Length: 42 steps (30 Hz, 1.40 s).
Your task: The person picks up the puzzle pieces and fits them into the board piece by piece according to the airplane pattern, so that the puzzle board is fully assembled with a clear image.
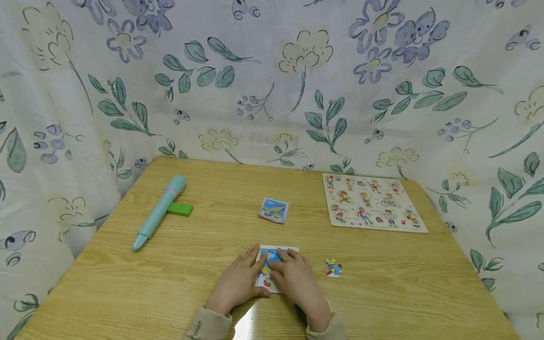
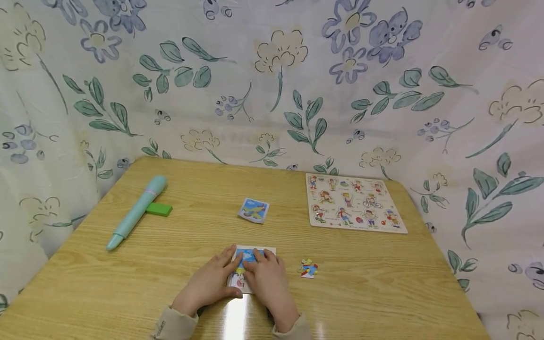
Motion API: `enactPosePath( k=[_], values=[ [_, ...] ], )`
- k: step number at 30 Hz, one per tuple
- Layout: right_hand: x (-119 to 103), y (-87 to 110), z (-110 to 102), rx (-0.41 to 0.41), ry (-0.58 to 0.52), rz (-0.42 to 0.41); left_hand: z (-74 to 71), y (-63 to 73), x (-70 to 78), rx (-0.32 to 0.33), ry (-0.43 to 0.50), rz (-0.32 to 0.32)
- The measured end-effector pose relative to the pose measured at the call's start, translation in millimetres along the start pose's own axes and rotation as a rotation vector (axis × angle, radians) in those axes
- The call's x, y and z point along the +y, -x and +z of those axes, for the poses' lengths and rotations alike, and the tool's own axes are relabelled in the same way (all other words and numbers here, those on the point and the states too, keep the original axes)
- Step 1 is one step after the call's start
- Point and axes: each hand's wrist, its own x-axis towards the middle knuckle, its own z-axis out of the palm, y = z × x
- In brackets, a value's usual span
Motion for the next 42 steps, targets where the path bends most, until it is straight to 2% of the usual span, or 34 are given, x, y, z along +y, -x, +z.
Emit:
enactPosePath(
  k=[4, 6, 8, 12, 15, 20, 24, 27, 33, 38, 42],
  values=[
    [3, 0.8, -3, -0.035, 0.003, -0.028, -0.6, -1.7, -0.3, -0.002, -0.007, -0.003],
    [8, -0.6, -4, -0.042, -0.057, -0.035, -0.4, -2.1, -0.1, -0.003, -0.005, -0.009],
    [16, -2.1, -4, -0.032, -0.162, -0.017, 0.5, -2.5, 0.1, -0.007, 0.000, -0.016],
    [39, 0.3, -8, 0.065, -0.361, 0.095, 2.2, -3.0, 1.3, -0.023, 0.020, -0.036],
    [59, 8.8, -16, 0.130, -0.411, 0.214, 2.9, -2.3, 2.0, -0.030, 0.037, -0.052],
    [90, 28.4, -32, 0.125, -0.426, 0.389, 1.8, -1.8, 1.6, -0.031, 0.058, -0.047],
    [102, 38.6, -43, 0.111, -0.382, 0.453, 1.9, -1.4, 0.3, -0.030, 0.057, -0.047],
    [106, 40.9, -47, 0.092, -0.344, 0.463, 2.8, -1.3, 0.1, -0.031, 0.059, -0.053],
    [106, 38.2, -46, 0.051, -0.363, 0.445, 3.2, -1.0, 0.5, -0.028, 0.070, -0.062],
    [105, 38.2, -44, 0.069, -0.332, 0.448, 2.3, -1.2, 1.3, -0.032, 0.074, -0.061],
    [104, 38.5, -44, 0.103, -0.361, 0.472, 1.5, -1.4, 1.7, -0.035, 0.079, -0.059]
  ],
)
